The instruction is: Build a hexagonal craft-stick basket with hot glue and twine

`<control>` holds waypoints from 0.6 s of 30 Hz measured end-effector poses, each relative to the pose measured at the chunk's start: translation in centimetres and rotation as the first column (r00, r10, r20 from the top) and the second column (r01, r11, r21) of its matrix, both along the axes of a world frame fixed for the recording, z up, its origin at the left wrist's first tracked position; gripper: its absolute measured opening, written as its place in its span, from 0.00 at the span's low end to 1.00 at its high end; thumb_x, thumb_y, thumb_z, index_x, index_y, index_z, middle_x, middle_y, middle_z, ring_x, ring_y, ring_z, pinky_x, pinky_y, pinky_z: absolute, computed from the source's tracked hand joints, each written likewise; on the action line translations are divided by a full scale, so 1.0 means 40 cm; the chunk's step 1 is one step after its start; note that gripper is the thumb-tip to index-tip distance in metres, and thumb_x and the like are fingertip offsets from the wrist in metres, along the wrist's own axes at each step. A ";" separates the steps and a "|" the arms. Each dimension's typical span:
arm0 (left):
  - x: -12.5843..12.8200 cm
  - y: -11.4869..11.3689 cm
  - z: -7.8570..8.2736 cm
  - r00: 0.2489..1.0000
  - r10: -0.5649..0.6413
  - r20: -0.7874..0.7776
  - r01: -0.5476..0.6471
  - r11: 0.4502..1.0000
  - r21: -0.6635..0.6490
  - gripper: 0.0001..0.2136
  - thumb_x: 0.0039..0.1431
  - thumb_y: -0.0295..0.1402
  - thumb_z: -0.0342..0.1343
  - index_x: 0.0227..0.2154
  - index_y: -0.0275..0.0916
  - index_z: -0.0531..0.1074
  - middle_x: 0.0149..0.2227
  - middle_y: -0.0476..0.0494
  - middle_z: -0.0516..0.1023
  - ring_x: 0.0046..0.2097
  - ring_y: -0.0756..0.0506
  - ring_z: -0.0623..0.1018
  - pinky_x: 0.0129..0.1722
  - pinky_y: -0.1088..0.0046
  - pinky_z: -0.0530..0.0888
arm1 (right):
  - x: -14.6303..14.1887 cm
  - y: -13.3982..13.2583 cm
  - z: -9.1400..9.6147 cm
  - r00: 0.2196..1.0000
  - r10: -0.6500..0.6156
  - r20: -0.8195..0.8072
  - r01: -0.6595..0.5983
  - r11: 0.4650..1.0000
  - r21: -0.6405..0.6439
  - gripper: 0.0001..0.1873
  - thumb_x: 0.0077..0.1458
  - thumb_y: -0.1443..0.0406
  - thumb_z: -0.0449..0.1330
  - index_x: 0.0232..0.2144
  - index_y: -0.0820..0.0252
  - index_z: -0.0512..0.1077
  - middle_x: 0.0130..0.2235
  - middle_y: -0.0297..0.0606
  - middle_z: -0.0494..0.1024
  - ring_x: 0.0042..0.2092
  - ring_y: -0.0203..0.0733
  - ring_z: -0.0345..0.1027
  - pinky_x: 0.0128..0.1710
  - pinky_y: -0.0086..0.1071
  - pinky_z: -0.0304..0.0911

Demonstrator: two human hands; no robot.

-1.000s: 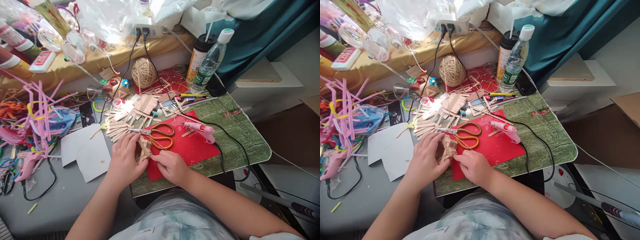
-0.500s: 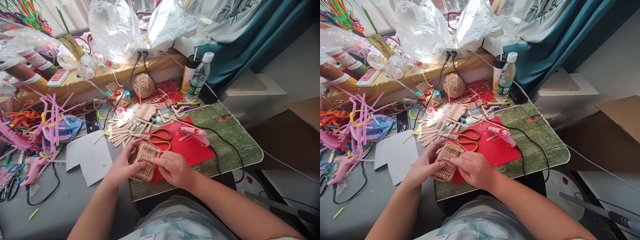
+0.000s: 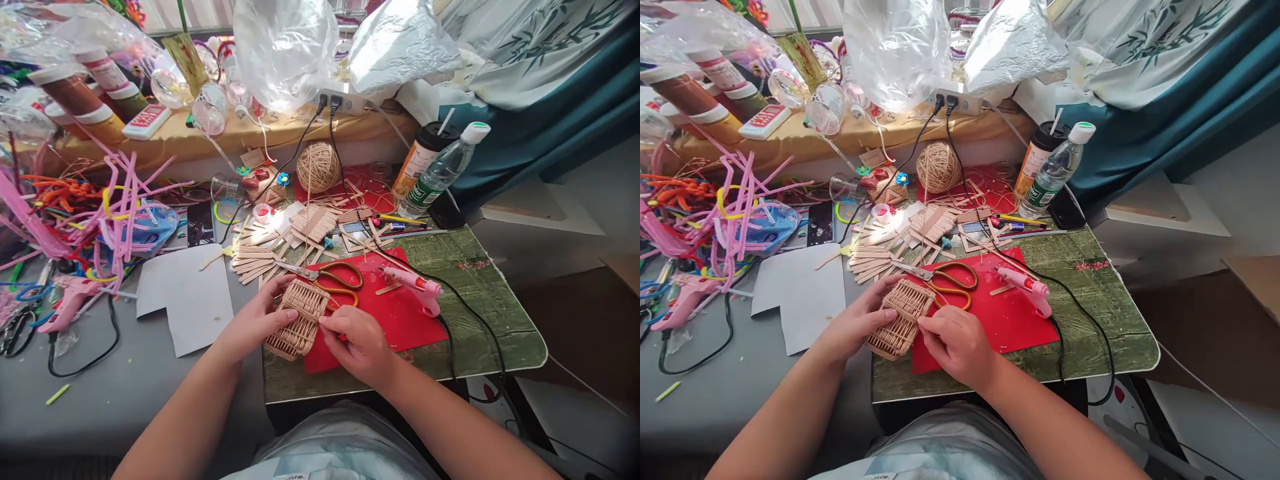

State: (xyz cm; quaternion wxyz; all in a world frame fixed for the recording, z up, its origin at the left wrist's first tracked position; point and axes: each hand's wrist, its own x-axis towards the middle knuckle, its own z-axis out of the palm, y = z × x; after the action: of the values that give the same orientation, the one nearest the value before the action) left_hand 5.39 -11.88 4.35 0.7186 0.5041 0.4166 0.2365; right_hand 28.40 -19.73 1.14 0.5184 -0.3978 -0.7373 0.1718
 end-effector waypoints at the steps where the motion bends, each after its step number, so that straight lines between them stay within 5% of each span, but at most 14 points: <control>1: 0.001 0.002 0.000 1.000 -0.003 0.006 0.003 1.000 0.002 0.36 0.59 0.45 0.70 0.67 0.47 0.64 0.67 0.35 0.71 0.64 0.32 0.75 0.58 0.57 0.77 | -0.002 0.003 0.000 1.000 0.006 0.000 -0.006 1.000 0.003 0.15 0.67 0.73 0.60 0.52 0.53 0.72 0.33 0.34 0.78 0.32 0.39 0.70 0.33 0.33 0.68; 18: -0.003 0.023 -0.013 0.996 0.061 0.061 -0.054 0.992 -0.113 0.37 0.55 0.48 0.71 0.65 0.43 0.69 0.67 0.33 0.73 0.66 0.27 0.74 0.57 0.55 0.78 | 0.002 0.016 -0.034 0.979 0.016 -0.201 -0.039 0.993 -0.113 0.09 0.66 0.71 0.61 0.45 0.54 0.77 0.32 0.35 0.80 0.32 0.39 0.73 0.33 0.34 0.70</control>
State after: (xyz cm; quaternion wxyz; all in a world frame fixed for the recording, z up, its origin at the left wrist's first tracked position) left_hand 5.28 -10.94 3.84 0.7516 0.4431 0.4201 0.2495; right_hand 28.49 -19.09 -0.22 0.5632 -0.3980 -0.6756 0.2607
